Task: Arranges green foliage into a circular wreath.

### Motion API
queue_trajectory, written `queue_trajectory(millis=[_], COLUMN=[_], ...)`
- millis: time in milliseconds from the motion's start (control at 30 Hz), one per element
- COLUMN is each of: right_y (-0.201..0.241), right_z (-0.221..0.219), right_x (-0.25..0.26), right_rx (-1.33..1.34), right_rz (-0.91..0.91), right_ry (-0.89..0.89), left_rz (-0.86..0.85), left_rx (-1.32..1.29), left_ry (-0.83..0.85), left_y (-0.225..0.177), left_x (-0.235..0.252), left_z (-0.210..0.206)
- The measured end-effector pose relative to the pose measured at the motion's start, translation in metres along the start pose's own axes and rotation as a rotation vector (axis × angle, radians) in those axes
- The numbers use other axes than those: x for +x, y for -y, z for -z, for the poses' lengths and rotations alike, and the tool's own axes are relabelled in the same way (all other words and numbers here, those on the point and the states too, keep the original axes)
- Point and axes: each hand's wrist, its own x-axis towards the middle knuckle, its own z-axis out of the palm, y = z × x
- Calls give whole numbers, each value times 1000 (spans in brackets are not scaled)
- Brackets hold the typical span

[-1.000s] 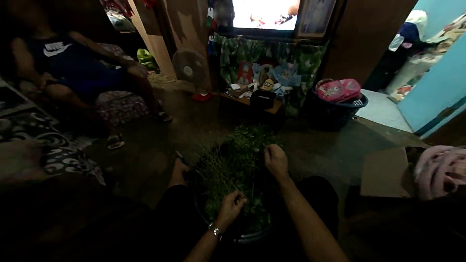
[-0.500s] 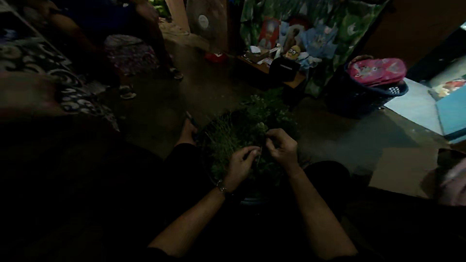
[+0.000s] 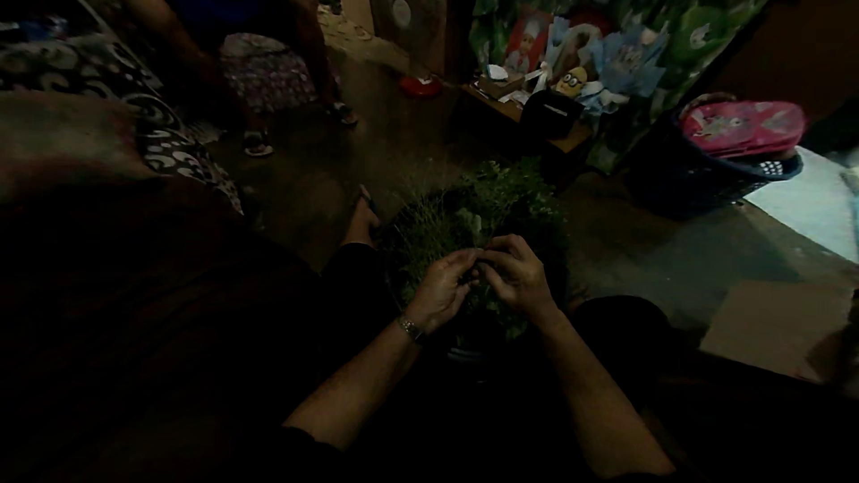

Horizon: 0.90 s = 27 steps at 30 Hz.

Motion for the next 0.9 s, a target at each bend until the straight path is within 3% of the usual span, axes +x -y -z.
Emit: queue_trajectory(millis=[133, 267, 500, 633, 900], right_y=[9, 23, 27, 29, 26], right_z=[3, 9, -3, -13, -31], right_x=[3, 13, 14, 12, 9], right_rx=[377, 367, 374, 412, 511], right_rz=[-295, -705, -856, -1006, -1131], right_ry=[33, 62, 186, 127, -95], left_rz=[21, -48, -259, -318, -379], left_rx=[-29, 202, 777, 877, 940], left_ry=[-20, -48, -68, -87, -72], left_y=[0, -3, 6, 15, 29], left_x=[3, -3, -2, -2, 3], left_z=[8, 7, 15, 18, 21])
